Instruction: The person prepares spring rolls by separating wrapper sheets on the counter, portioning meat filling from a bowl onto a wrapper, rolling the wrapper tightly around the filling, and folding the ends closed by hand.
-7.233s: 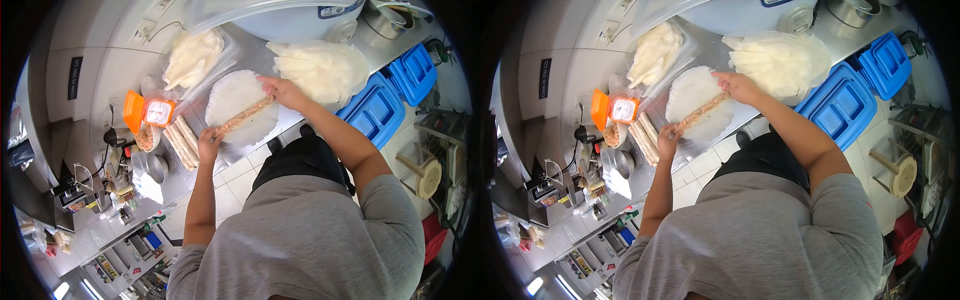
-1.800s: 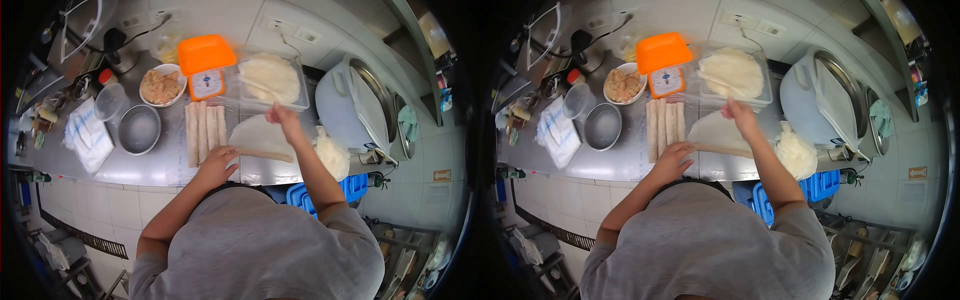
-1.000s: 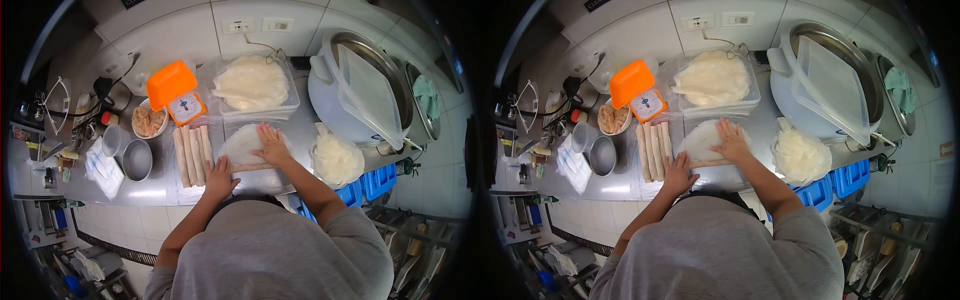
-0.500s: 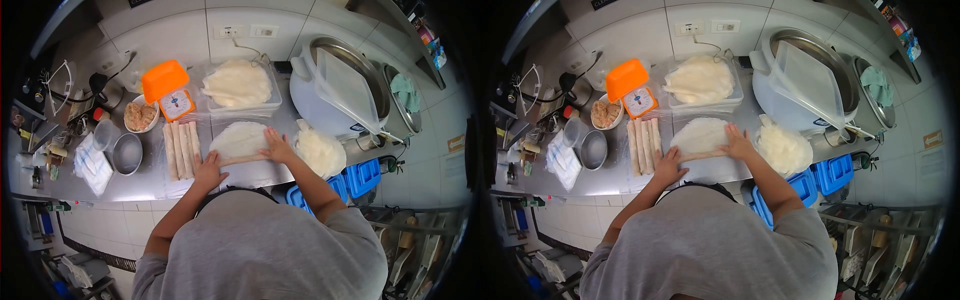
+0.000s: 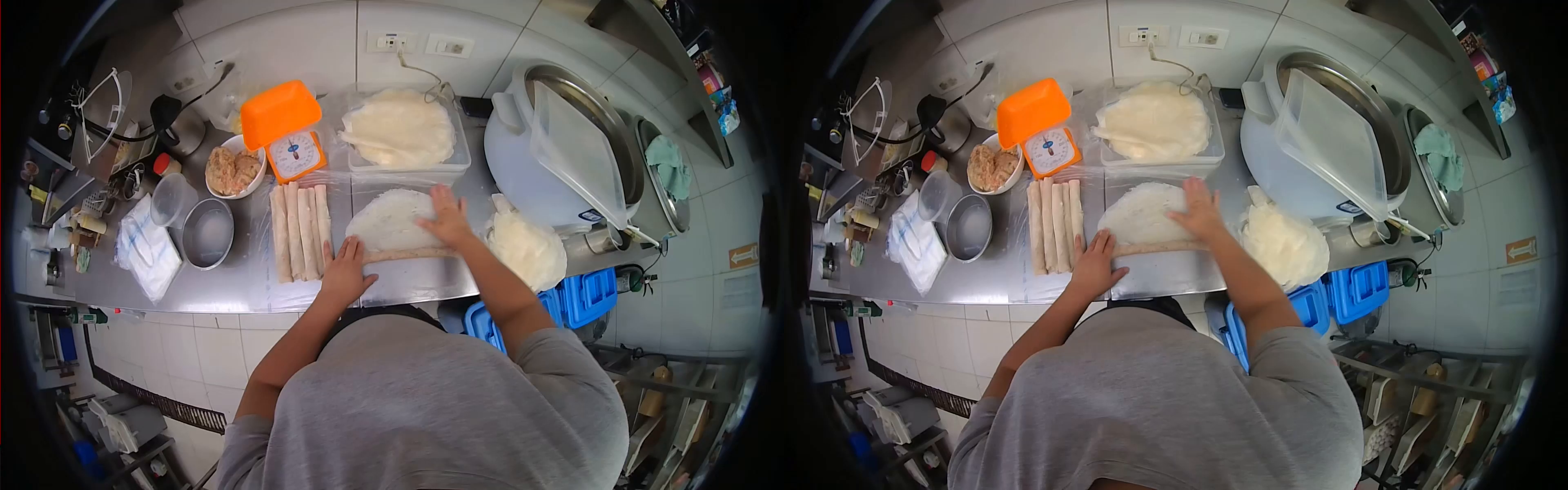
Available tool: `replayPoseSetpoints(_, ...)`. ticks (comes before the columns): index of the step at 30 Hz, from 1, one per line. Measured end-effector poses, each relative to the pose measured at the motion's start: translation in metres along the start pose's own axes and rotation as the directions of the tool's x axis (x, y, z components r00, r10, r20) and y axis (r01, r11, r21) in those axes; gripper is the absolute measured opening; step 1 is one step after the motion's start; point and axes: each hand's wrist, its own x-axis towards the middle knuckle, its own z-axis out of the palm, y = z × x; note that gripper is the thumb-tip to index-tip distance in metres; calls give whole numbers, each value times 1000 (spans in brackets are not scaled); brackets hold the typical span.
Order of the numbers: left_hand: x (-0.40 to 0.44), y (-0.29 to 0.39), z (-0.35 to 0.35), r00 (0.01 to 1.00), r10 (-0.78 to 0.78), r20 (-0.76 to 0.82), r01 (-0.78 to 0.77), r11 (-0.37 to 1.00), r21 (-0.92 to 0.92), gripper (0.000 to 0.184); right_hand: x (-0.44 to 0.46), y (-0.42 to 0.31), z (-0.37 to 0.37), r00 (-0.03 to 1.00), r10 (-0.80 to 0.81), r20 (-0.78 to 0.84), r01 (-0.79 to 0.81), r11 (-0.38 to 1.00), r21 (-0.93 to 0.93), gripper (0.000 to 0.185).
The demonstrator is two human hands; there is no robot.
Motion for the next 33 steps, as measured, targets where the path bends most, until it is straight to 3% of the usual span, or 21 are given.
replayPoseSetpoints(1,-1,0,1,1000,4,-1,-4,1000,-12,80,-3,13,-7,996,84,23,-83,996,-33,91)
replayPoseSetpoints(4,4,8,-20,996,-79,33,84,982,-167,78,-14,34,-32,986,71,-153,-63,996,57,80)
replayPoseSetpoints(7,14,33,-26,936,165,-310,-194,979,-66,68,-33,4,-25,888,-395,-237,451,849,276,59)
replayPoseSetpoints(10,40,50,5,952,281,-117,-299,937,-179,49,-72,-39,-17,934,-356,6,348,917,196,42)
replayPoseSetpoints(13,43,30,21,977,210,-27,-212,965,-156,34,-91,-17,-2,955,-292,-51,295,917,268,34)
replayPoseSetpoints(17,23,7,27,941,259,-217,-304,930,-208,26,-115,3,10,937,-289,-197,344,863,371,28)
replayPoseSetpoints(19,15,0,27,948,233,-218,-289,917,-275,25,-122,0,11,929,-244,-278,347,834,428,25)
replayPoseSetpoints(23,12,-13,26,975,160,-154,-207,903,-376,22,-121,8,7,946,-223,-236,313,816,486,15)
replayPoseSetpoints(26,22,-7,24,964,114,-239,-163,966,-199,17,-105,10,10,971,-136,-195,221,821,526,8)
replayPoseSetpoints(29,34,17,14,950,-15,-313,18,1000,7,13,-100,-2,5,971,-82,-222,143,951,274,10)
replayPoseSetpoints(30,37,19,15,940,42,-338,-40,999,13,18,-101,-3,6,942,-177,-287,245,944,222,12)
replayPoseSetpoints(33,34,25,31,884,390,-258,-415,908,-50,25,-109,-8,8,818,-415,-398,481,874,77,20)
